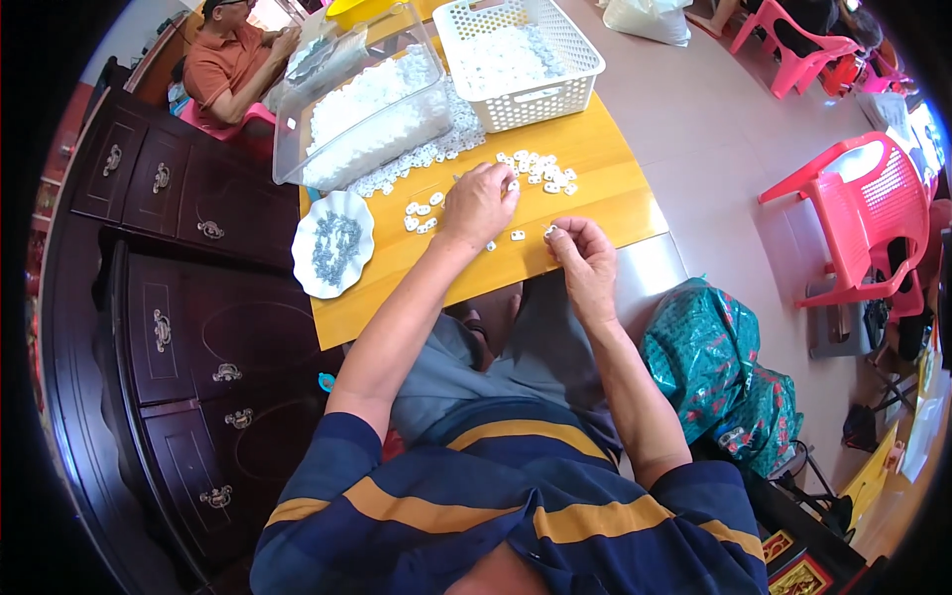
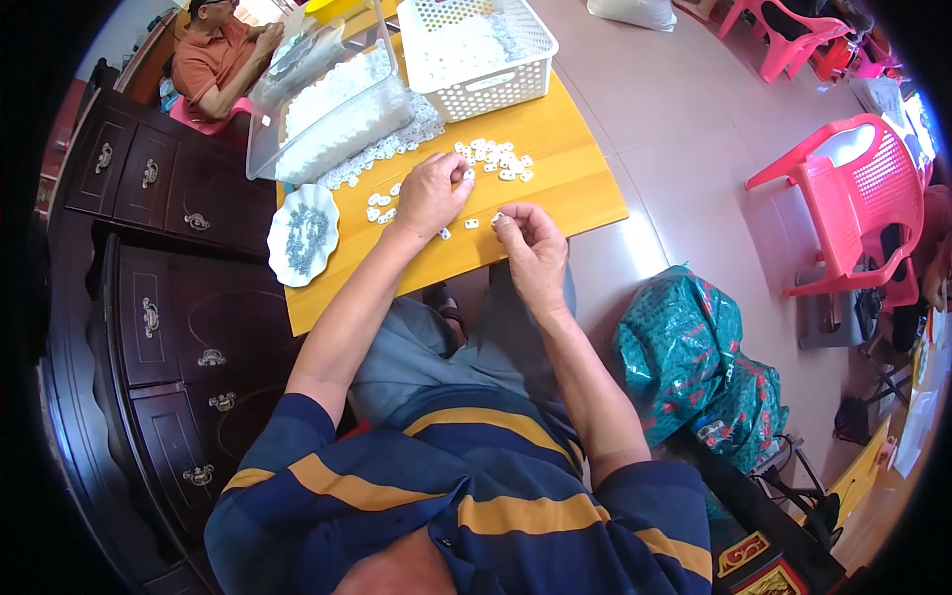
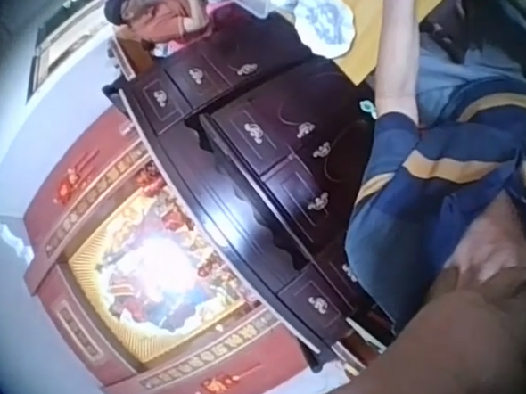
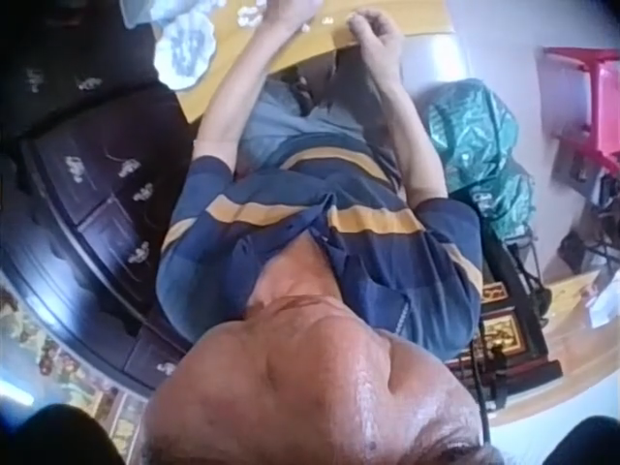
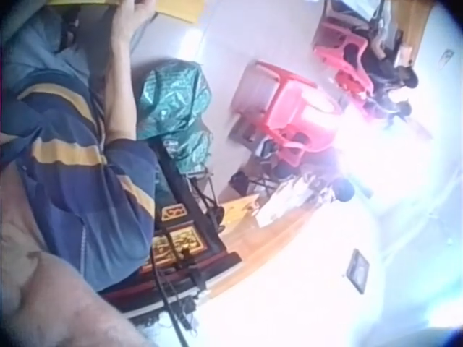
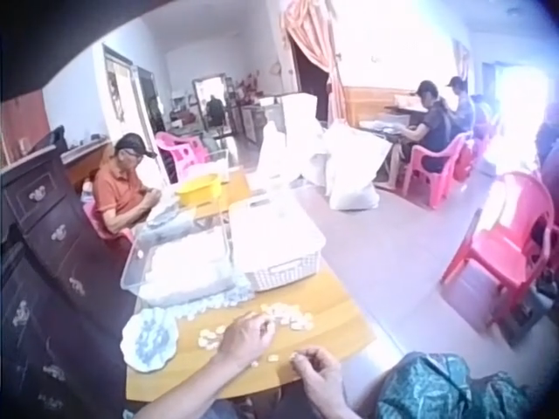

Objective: Assembling small plastic components by hand by inserting metal fasteners.

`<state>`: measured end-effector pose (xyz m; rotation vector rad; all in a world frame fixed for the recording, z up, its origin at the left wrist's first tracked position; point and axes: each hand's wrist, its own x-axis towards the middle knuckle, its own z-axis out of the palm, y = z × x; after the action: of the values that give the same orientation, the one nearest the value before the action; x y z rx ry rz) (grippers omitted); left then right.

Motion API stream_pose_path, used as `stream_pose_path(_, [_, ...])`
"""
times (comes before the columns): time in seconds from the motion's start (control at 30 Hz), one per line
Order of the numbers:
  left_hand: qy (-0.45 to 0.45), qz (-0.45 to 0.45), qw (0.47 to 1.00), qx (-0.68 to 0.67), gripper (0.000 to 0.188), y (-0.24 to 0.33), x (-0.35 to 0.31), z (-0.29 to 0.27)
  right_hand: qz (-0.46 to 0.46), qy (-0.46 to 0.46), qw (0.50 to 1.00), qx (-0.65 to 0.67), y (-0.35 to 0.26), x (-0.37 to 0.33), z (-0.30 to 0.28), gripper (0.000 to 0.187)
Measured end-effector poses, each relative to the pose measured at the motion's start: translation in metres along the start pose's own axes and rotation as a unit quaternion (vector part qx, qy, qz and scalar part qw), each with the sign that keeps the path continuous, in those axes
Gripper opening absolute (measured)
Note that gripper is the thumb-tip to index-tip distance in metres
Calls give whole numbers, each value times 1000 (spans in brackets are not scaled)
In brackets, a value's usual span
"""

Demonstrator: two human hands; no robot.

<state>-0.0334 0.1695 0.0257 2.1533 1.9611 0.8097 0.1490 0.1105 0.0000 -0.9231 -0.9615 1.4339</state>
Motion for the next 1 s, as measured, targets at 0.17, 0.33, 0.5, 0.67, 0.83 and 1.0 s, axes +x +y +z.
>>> stream_pose_path(0.17, [-16, 16, 1000, -8, 10, 4, -2, 0, 8, -1, 1000, 17, -1, -2, 1, 12])
stream_pose_path(0.33, [5, 33, 999, -31, 12, 3, -9, -3, 14, -9, 999, 28, 0, -2, 0, 12])
stream_pose_path(0.5, [-18, -49, 970, -236, 9, 12, -21, -16, 28, 4, 998, 55, -3, -1, -2, 12])
stream_pose_path(0.67, [-14, -105, 927, -359, 5, 57, -54, -13, 76, 40, 975, 206, -2, 2, -5, 13])
stream_pose_path(0.83, [75, -6, 953, -294, 4, 96, -82, 13, 83, 63, 935, 340, 9, 7, -8, 14])
stream_pose_path(1.0, [27, 23, 965, -262, 10, 108, -99, 8, 119, 49, 932, 340, -1, 4, -12, 14])
